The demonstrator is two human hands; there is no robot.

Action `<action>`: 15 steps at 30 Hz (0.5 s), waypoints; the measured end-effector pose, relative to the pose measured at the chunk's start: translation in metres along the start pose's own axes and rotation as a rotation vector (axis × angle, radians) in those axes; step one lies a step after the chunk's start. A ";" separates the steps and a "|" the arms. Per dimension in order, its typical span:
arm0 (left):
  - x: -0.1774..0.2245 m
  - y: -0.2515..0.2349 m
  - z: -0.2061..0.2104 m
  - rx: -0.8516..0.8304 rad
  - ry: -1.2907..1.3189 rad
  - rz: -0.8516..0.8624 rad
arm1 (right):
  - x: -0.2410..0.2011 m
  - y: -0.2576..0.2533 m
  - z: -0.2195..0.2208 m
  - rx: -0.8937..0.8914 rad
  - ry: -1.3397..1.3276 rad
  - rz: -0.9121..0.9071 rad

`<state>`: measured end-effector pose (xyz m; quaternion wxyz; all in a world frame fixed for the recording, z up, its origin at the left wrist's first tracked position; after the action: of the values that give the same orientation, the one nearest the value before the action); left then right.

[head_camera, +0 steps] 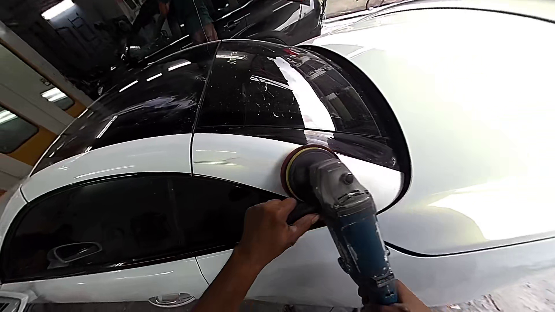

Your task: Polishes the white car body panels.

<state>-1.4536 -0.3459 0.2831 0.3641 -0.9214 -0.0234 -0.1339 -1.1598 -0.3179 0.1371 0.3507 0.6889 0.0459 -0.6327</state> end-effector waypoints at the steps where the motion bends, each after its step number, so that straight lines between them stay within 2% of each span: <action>1: -0.019 0.008 -0.015 0.034 -0.021 -0.021 | -0.005 -0.011 0.016 -0.015 0.051 -0.037; 5: -0.105 0.030 -0.087 0.120 -0.070 -0.148 | -0.064 -0.052 0.092 -0.157 0.301 -0.207; 8: -0.150 0.011 -0.127 0.193 -0.103 -0.155 | -0.130 -0.065 0.135 -0.264 0.402 -0.221; 12: -0.162 -0.035 -0.170 0.119 -0.157 -0.254 | -0.193 -0.061 0.156 -0.379 0.237 -0.140; 15: -0.156 -0.075 -0.157 0.039 -0.128 -0.267 | -0.202 -0.057 0.128 -0.286 0.218 -0.228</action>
<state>-1.6503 -0.3892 0.4016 0.3588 -0.9094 -0.1715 -0.1218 -1.3354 -0.2676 0.3013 0.3641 0.6868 0.2504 -0.5771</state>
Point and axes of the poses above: each hand's wrist, its own y-axis away from the middle knuckle, its own z-axis out of the palm, x = y × z, the point moved 2 cm from there along -y, towards the middle knuckle, and after that the axes turned 15 degrees about x, right-handed, at the moved point
